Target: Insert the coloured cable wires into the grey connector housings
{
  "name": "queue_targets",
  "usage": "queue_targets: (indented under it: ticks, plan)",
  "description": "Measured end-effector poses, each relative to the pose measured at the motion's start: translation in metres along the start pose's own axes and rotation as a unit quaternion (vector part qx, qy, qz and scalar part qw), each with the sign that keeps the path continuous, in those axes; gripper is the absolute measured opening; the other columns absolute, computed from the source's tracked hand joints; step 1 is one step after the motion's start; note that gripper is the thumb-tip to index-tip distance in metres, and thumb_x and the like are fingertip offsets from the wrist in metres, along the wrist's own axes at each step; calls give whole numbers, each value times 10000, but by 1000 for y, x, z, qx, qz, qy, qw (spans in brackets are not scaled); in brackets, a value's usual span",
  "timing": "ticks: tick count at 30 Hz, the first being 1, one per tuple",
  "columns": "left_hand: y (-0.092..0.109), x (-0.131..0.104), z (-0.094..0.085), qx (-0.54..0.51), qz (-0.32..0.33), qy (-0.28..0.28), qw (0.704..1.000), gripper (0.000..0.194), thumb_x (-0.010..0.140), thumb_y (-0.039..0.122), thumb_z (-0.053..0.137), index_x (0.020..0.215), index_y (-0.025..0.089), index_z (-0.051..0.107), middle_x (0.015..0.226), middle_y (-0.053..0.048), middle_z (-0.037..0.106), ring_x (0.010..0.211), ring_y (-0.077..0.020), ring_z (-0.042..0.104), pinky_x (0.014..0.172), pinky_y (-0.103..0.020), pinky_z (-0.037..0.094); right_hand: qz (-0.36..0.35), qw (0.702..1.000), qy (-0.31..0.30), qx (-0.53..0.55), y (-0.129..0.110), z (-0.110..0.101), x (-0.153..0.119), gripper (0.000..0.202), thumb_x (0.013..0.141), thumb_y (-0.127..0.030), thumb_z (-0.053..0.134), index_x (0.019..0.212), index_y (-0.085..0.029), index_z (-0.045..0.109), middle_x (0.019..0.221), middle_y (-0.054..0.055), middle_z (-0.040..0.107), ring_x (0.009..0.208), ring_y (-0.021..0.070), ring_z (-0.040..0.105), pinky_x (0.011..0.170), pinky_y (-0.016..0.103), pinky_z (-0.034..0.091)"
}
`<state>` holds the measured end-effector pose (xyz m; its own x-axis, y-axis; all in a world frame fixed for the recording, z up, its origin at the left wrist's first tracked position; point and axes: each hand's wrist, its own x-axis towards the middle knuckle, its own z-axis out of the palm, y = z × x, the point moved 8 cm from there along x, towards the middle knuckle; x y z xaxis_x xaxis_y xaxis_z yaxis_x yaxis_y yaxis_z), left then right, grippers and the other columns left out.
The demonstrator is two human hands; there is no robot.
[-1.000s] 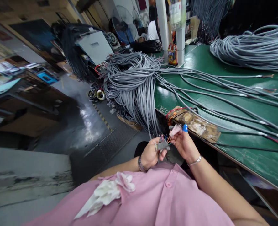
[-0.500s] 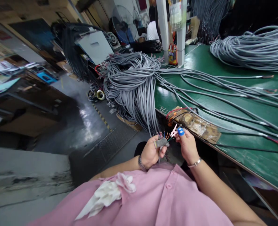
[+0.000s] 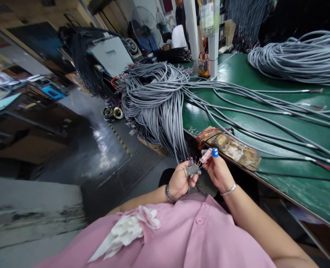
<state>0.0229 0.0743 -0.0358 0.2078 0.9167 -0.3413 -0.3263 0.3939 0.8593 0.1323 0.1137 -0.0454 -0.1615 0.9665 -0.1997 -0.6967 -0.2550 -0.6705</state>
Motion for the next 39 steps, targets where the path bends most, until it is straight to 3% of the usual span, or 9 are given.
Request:
queue_targets:
  ticks: [4,10,17,25,33,36,39]
  plan:
    - [2,-7,-1,-7,4,0,1000,240,701,349,654,670,136,548,459,11,555,300,-70,426,309,-179,271,44,998,-37,17,2,3,-4,478,812,-649,488,848,-215,685,771,32,642,623,126,541,562,247,465]
    - [10,-11,-2,-27,38,20,999,235,727,346,646,688,138,545,468,15,558,308,-65,423,310,-173,274,26,999,-29,-18,-3,2,-8,263,825,-448,618,886,-204,694,792,18,636,644,104,528,552,204,463]
    - [11,-4,-2,-47,51,33,997,215,748,330,633,702,153,518,499,21,566,326,-64,433,311,-166,291,28,1000,-13,-7,-2,0,-8,238,803,-431,653,840,-199,694,711,-5,604,622,99,520,538,205,462]
    - [4,2,-1,-30,31,30,999,228,742,348,633,714,144,536,498,13,563,332,-68,436,320,-170,304,44,999,-21,6,-3,-2,-9,211,812,-405,650,872,-210,702,857,19,673,766,129,586,636,223,493]
    - [-1,-2,-5,-32,26,27,999,215,726,331,639,707,141,541,487,6,568,325,-69,436,315,-168,291,40,999,-32,8,-2,-2,-9,268,820,-483,609,901,-241,690,879,21,675,769,140,590,616,228,487]
    - [2,-6,-6,-34,45,25,998,220,742,337,638,709,141,544,483,14,565,318,-65,428,309,-166,288,59,997,-47,12,-2,0,-10,377,810,-583,556,894,-239,686,883,31,668,742,142,585,604,237,490]
    - [11,-10,-13,-20,88,44,995,240,758,365,641,721,152,539,493,27,565,324,-63,432,312,-166,307,74,996,-45,-6,-1,1,-10,373,807,-570,570,901,-228,683,848,30,653,693,132,567,577,230,481]
